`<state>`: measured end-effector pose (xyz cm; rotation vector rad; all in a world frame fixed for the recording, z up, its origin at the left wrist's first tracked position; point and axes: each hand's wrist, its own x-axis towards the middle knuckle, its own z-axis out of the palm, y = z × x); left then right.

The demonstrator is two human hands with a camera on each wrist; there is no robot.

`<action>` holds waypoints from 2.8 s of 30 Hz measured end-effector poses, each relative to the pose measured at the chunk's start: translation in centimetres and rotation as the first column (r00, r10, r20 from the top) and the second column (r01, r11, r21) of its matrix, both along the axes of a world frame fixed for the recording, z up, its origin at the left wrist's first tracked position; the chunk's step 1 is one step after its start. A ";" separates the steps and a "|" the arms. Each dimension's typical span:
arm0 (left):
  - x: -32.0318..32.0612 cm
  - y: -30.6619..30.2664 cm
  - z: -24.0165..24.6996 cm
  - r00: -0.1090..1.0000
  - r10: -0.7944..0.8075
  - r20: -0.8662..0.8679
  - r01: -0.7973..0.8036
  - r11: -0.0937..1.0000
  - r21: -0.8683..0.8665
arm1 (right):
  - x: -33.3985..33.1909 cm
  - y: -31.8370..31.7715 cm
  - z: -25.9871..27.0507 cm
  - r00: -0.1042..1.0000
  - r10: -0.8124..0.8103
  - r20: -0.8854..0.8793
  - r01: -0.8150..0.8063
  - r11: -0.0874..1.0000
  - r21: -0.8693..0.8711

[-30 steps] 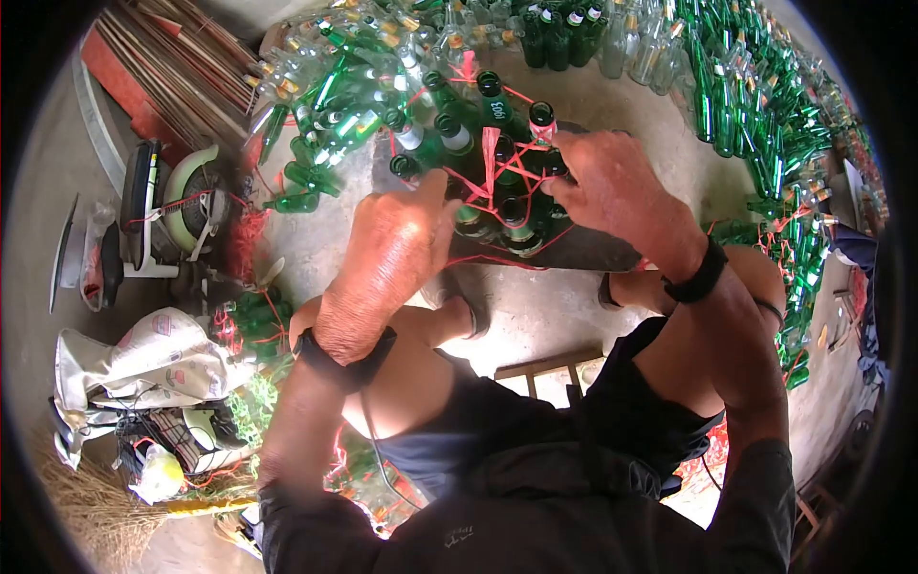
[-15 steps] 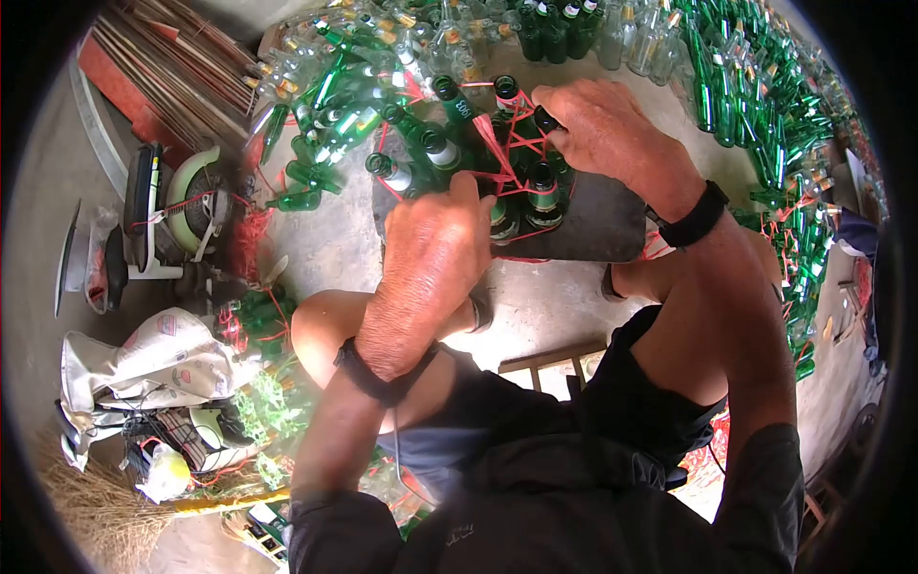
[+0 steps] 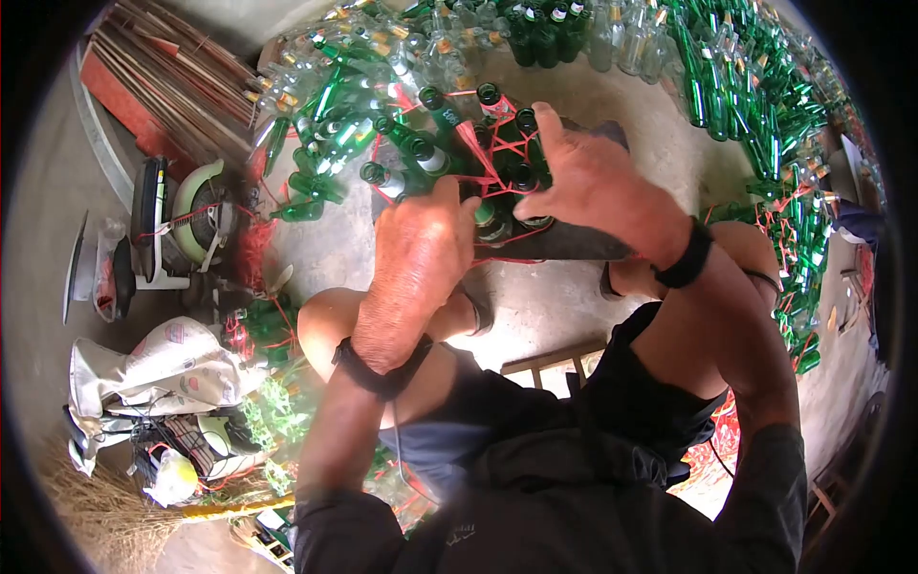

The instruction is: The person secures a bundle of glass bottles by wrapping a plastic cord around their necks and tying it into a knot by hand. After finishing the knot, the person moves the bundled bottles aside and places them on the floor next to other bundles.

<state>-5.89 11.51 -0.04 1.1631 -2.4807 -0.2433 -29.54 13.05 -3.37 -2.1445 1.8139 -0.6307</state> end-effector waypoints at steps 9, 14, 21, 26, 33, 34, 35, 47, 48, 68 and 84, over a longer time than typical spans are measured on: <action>-0.2 -0.3 0.6 0.999 -0.023 0.041 0.023 1.000 -0.007 | 0.6 -1.0 0.7 0.998 -0.034 -0.046 0.034 0.999 0.005; -1.2 -0.4 0.4 0.999 -0.019 0.046 0.020 0.999 -0.029 | -0.5 -2.5 0.8 0.997 -0.002 -0.077 0.000 1.000 -0.027; -1.5 -0.7 1.3 0.995 -0.030 0.096 0.032 0.999 -0.027 | -0.9 -2.3 0.6 0.997 0.023 -0.079 -0.029 0.996 -0.080; -1.0 -1.9 2.8 0.969 -0.155 0.191 0.156 0.988 0.008 | -0.4 -0.9 0.7 0.994 0.105 0.007 -0.096 0.927 -0.362; -1.6 -3.4 4.6 0.928 -0.260 0.268 0.264 0.964 0.023 | -0.5 -0.5 1.1 0.970 0.238 0.047 -0.220 0.946 -0.236; -1.7 -3.8 4.7 0.926 -0.295 0.234 0.293 0.955 0.043 | -0.5 -0.5 1.0 0.970 0.237 0.048 -0.220 0.946 -0.237; -1.8 -4.3 4.6 0.926 -0.295 0.235 0.293 0.955 0.044 | -0.4 -0.6 0.9 0.972 0.234 0.024 -0.220 0.941 -0.259; -1.4 -8.7 1.1 0.986 -0.161 0.033 0.136 0.909 0.395 | -0.4 -0.8 0.8 0.973 0.233 0.008 -0.222 0.938 -0.267; -1.4 -8.6 0.8 0.990 -0.139 0.030 0.113 0.898 0.424 | -0.4 -0.7 0.8 0.972 0.235 0.014 -0.222 0.935 -0.276; -1.1 -3.5 -0.2 0.980 0.104 0.171 -0.114 0.992 0.048 | -0.7 -0.8 1.1 0.975 0.222 0.027 -0.212 0.956 -0.203; -1.1 2.0 -5.5 0.834 0.358 -0.420 -0.299 0.933 0.202 | -0.7 -1.1 0.9 0.970 0.234 0.068 -0.216 0.955 -0.205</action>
